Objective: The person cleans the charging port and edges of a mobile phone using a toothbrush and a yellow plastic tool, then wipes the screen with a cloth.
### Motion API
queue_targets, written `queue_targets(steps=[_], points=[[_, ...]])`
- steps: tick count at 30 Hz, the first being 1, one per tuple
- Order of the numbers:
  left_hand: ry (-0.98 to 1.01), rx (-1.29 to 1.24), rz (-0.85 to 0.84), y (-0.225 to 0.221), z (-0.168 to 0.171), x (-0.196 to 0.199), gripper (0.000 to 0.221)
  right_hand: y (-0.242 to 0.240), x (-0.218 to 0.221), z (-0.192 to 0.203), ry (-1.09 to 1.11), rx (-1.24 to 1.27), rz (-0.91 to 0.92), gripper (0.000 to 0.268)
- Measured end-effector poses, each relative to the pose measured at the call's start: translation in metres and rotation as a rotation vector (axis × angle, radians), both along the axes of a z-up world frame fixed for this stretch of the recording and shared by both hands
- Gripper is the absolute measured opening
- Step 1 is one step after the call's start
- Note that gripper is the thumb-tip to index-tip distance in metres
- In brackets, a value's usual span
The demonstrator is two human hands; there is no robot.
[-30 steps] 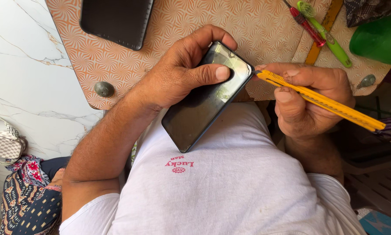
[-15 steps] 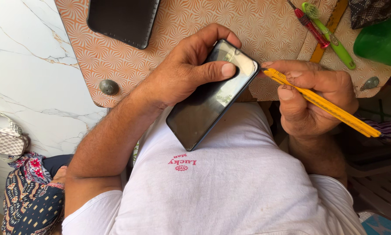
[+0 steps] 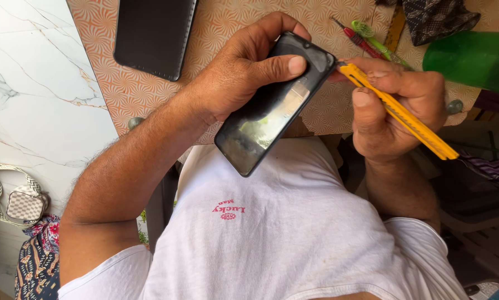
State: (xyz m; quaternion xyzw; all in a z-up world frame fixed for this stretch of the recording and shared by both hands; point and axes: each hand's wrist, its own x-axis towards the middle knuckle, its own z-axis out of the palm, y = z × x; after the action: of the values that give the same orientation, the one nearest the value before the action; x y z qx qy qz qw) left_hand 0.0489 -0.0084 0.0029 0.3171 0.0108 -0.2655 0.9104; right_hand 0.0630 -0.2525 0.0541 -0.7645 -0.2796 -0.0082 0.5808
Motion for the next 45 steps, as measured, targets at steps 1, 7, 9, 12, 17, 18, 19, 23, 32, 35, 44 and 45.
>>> queue_targets(steps=[1,7,9,12,17,18,19,23,32,35,44,45], points=[[-0.013,0.005,-0.006,0.001,-0.002,0.001,0.043,0.001,-0.001,0.001,0.011,-0.01,-0.006,0.027],[-0.083,0.001,-0.012,0.002,-0.013,0.001,0.046,-0.002,-0.005,0.002,0.057,-0.03,-0.024,0.027],[-0.106,0.026,-0.008,0.003,-0.014,0.001,0.046,0.001,-0.002,-0.003,0.088,0.027,-0.04,0.026],[-0.116,0.028,-0.007,0.003,-0.014,0.004,0.045,0.004,0.001,-0.006,0.13,0.113,-0.034,0.025],[-0.121,0.052,-0.018,0.004,-0.011,0.005,0.046,0.003,0.004,-0.005,0.132,0.108,-0.059,0.024],[-0.125,0.064,-0.02,0.004,-0.011,0.005,0.045,0.002,0.003,-0.005,0.132,0.089,-0.064,0.024],[-0.129,0.076,-0.023,0.004,-0.011,0.004,0.044,0.0,0.003,-0.004,0.132,0.071,-0.069,0.024],[-0.12,0.072,-0.034,0.004,-0.011,0.005,0.047,-0.005,0.004,-0.002,0.118,-0.01,-0.061,0.024],[-0.096,0.056,-0.004,0.004,-0.016,0.005,0.048,0.003,0.005,0.007,0.132,0.021,0.049,0.025],[-0.11,0.053,0.004,0.004,-0.017,0.004,0.048,0.002,0.004,0.005,0.118,-0.005,0.051,0.025],[-0.115,0.058,0.012,0.004,-0.016,0.003,0.048,0.001,0.002,0.008,0.014,-0.111,0.061,0.024],[-0.11,0.059,0.008,0.004,-0.016,0.003,0.048,0.002,0.002,0.009,0.017,-0.099,0.077,0.023]])
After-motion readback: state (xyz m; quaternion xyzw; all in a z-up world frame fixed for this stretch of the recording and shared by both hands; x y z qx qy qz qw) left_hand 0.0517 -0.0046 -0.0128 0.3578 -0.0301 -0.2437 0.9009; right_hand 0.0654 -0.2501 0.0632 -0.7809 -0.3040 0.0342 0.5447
